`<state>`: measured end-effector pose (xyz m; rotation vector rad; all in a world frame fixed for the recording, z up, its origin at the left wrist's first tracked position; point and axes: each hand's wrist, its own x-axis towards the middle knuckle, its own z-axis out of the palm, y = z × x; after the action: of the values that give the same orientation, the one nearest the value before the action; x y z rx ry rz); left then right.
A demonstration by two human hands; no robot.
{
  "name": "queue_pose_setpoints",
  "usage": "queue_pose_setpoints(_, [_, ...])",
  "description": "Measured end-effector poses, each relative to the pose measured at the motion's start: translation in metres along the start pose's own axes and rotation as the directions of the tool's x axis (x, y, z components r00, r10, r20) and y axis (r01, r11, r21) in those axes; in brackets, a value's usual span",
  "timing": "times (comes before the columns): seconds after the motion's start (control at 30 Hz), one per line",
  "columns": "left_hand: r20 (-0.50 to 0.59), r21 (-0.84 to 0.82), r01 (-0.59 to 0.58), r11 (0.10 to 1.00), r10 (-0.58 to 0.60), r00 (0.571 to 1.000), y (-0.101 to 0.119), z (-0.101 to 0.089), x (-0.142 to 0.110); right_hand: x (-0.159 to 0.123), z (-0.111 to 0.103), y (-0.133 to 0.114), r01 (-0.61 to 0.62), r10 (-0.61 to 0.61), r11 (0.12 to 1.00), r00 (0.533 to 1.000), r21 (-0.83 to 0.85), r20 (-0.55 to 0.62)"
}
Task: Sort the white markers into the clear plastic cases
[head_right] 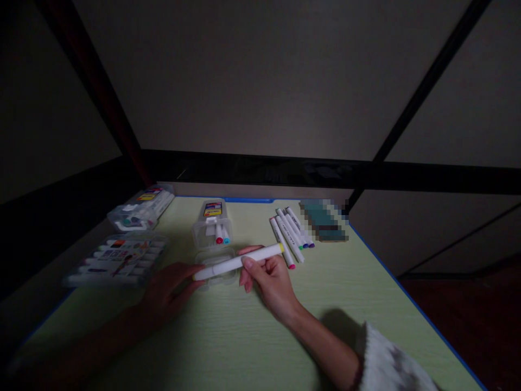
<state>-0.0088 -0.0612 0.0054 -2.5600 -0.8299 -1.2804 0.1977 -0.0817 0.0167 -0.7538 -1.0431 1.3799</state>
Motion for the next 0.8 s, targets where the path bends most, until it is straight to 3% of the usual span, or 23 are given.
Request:
queue_pose_setpoints(0.17, [-0.027, 0.002, -0.011, 1.0, 0.011, 1.0, 0.0002, -0.0009, 0.0013, -0.0006, 0.0003, -0.0036, 0.079, -0.078, 0.997, 0.995, 0.016, -0.054])
queue_pose_setpoints(0.5, [-0.031, 0.031, 0.0, 1.0, 0.001, 1.0, -0.0021, 0.0016, -0.0033, 0.0009, -0.0012, -0.0023, 0.118, -0.117, 0.993, 0.989, 0.008, -0.089])
queue_pose_setpoints(0.8, [-0.017, 0.056, 0.032, 0.998, -0.032, 0.999, -0.005, 0.0024, -0.0042, 0.0003, -0.0035, -0.0011, 0.14, -0.14, 0.99, 0.99, -0.024, 0.016])
